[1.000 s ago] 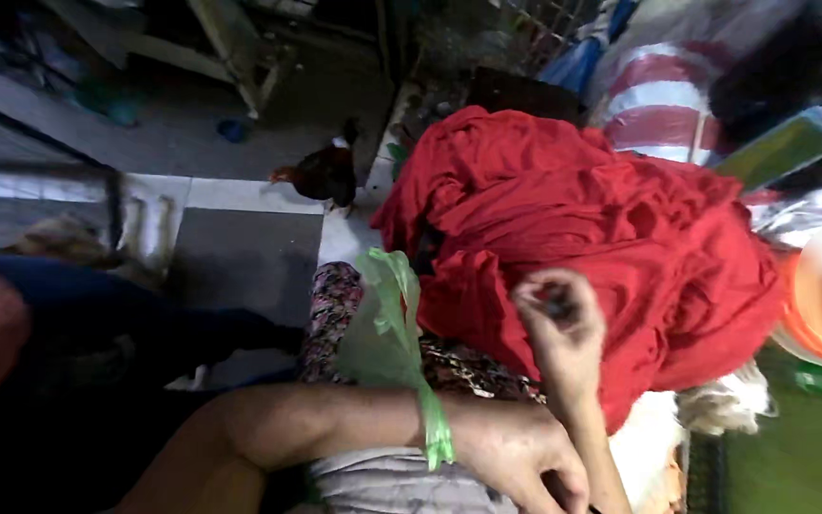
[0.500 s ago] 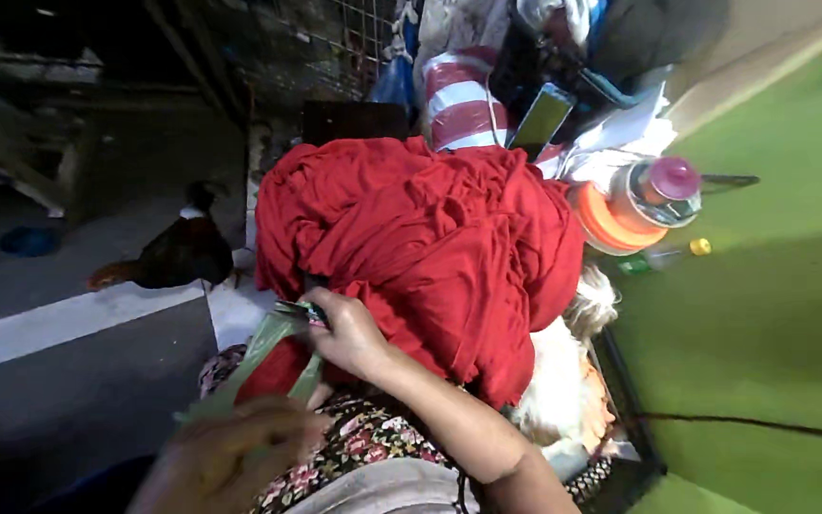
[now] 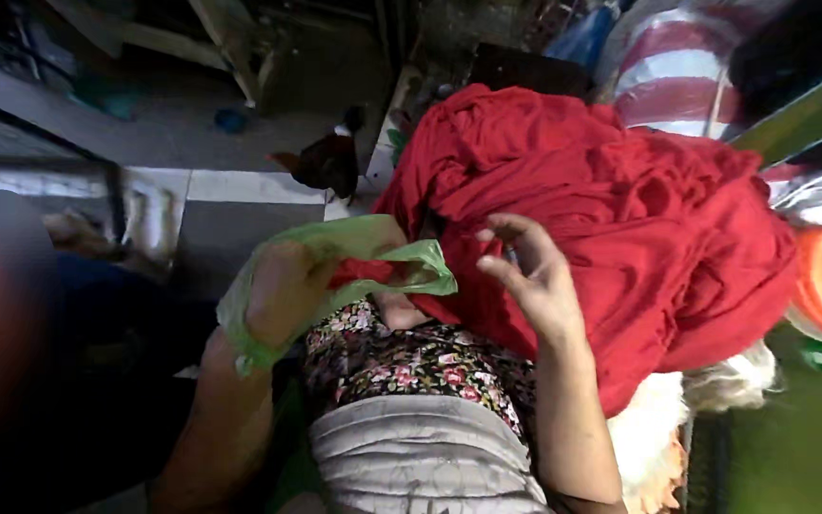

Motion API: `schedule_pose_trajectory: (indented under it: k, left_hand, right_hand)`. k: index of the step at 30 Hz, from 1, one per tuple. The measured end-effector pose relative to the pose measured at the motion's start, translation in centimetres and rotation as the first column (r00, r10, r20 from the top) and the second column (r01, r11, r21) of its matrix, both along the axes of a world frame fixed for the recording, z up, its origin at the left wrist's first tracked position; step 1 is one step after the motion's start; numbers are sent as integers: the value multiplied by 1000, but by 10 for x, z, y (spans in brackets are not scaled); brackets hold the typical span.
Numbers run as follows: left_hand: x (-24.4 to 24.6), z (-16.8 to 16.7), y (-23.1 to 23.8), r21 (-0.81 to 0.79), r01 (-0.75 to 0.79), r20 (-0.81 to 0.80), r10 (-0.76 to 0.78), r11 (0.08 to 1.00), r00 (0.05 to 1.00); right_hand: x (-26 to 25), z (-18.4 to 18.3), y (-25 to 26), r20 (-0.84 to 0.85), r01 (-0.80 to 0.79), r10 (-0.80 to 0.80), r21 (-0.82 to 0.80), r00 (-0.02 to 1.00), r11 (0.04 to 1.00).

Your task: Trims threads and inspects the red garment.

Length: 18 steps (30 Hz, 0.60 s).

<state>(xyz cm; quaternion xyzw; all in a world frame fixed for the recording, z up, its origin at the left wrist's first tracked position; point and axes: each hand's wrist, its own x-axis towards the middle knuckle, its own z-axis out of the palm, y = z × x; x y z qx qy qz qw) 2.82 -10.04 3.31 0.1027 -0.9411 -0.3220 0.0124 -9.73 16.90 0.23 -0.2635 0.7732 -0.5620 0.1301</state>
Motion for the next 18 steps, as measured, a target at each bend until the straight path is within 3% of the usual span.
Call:
schedule_pose_trajectory:
  k: [5,8,12,18]
  left_hand:
    - [0,-7,-8,226,-24,162,-13,974,987]
    - [-1,-16,-8,261,-49,88,27,964,996]
    - [-15,-51,4,459,-31,54,7,888,999]
    - [-35,-111,54,401,11,332,-157,916,930]
  right_hand:
    - [-3,-19,16,37,210,-213,77,976,975]
    - [0,-33,17,-25,252,-251,134,968,958]
    - [0,-51,17,-141,269,-244,196,959,943]
    - [13,-34,18,-14,220,-221,158,975,963]
